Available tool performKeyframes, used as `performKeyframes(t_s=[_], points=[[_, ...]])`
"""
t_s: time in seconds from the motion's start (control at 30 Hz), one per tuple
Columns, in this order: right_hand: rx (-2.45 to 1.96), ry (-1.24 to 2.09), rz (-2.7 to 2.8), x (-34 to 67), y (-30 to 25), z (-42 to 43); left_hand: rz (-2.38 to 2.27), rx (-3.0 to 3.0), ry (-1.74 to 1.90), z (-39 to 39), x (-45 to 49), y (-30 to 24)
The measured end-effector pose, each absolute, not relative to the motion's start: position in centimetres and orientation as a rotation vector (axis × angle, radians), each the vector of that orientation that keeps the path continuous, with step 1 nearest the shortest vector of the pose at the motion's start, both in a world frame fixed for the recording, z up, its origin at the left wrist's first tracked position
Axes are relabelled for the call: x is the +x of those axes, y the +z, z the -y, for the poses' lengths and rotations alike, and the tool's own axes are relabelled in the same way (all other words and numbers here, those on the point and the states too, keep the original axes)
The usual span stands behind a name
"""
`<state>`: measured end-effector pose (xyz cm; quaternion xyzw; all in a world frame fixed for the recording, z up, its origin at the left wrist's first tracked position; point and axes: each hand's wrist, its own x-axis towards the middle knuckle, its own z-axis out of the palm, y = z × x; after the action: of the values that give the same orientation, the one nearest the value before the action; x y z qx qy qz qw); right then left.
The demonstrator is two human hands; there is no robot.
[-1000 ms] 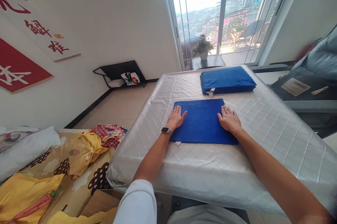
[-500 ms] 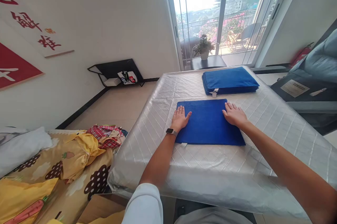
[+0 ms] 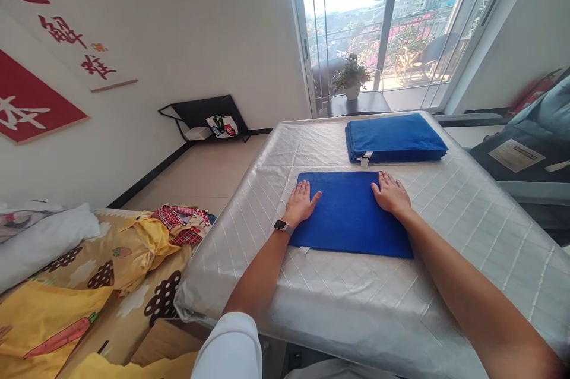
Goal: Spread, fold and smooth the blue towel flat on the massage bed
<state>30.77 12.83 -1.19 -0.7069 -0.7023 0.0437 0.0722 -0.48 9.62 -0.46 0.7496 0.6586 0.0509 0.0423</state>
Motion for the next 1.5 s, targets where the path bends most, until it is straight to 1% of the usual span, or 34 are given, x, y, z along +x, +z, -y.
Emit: performKeyframes(t_s=[0.3,0.4,0.5,0.63,0.73,0.8,0.93,1.23,1.33,1.5], points=[[-2.105,0.173,2.073,30.5,-1.2,-12.9,-2.152,2.157,0.115,-9.6,-2.6,0.3],[-2.097,0.184,2.064,30.5,-1.2,-12.9,-2.155,2.202,0.144,-10.0,-1.4,0.9],[-2.112,0.192,2.062,30.5,-1.0,-12.9,-1.937,2.383,0.141,-10.7,2.9,1.4],[-2.125,0.17,2.072,30.5,-0.9,-12.8,-1.568,2.593,0.179,-12.0,11.6,1.4],[-2.106,0.118,2.109,30.7,-1.1,-12.6,-1.472,2.616,0.246,-12.8,16.7,0.8],[-2.104,0.091,2.128,30.8,-1.2,-12.6,-1.487,2.594,0.269,-13.2,18.1,0.2],[-2.136,0.109,2.119,30.7,-1.2,-12.8,-1.553,2.571,0.26,-13.4,15.8,-0.5],[-2.136,0.153,2.07,30.4,-0.8,-12.7,-1.979,2.301,0.207,-14.5,1.6,-0.5],[-2.152,0.154,2.081,30.5,-1.0,-12.9,-2.064,2.221,0.24,-14.5,0.0,-0.7],[-2.176,0.154,2.118,30.4,-0.6,-13.1,-2.081,2.179,0.272,-14.4,0.3,-0.5]])
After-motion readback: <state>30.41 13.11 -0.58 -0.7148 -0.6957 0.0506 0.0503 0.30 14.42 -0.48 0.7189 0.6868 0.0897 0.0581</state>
